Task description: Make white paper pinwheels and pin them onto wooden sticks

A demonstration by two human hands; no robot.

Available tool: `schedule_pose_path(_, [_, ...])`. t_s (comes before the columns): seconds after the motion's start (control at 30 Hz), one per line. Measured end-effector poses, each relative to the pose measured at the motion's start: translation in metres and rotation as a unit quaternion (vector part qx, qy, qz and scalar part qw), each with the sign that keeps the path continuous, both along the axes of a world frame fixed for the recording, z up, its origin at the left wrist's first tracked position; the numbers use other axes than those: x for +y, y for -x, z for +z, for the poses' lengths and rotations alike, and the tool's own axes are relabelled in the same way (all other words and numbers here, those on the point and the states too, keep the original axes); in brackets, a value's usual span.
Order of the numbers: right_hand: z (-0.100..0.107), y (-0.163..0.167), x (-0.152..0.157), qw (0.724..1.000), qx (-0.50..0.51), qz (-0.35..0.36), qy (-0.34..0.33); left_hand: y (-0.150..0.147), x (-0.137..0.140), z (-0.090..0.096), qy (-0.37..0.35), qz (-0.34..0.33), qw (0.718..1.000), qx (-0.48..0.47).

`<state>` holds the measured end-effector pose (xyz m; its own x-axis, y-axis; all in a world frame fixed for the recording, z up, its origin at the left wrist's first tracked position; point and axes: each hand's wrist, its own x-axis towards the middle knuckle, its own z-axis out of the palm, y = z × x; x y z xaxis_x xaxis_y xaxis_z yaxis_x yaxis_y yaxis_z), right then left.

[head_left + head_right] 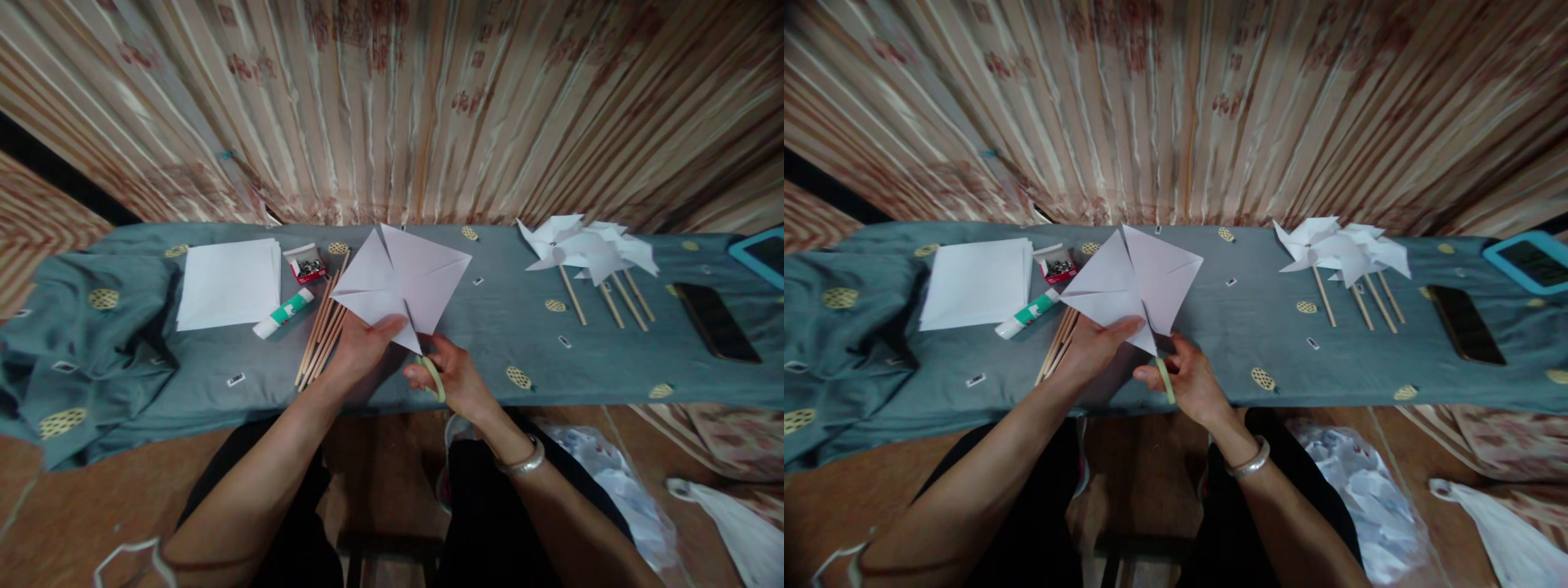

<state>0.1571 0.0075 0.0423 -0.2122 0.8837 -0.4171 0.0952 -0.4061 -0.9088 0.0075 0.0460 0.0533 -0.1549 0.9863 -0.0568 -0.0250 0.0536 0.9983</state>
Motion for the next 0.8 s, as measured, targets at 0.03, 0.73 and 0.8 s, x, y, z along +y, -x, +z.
schedule_pose_path(0.03, [0.0010, 0.0003, 0.0001, 1.000, 0.000, -0.002, 0.004, 0.0001, -0.0001, -0.0008, 0.001, -0.001, 1.000, 0.000])
schedule_pose_path(0.73, [0.0036, 0.0005, 0.0011, 1.000, 0.000, -0.006, 0.013, -0.0002, -0.0010, -0.0034, -0.007, -0.022, 1.000, -0.010])
schedule_pose_path(0.8, [0.0035, 0.0007, 0.0012, 1.000, 0.001, -0.006, 0.010, -0.0008, -0.0010, -0.0031, -0.005, -0.018, 1.000, -0.014])
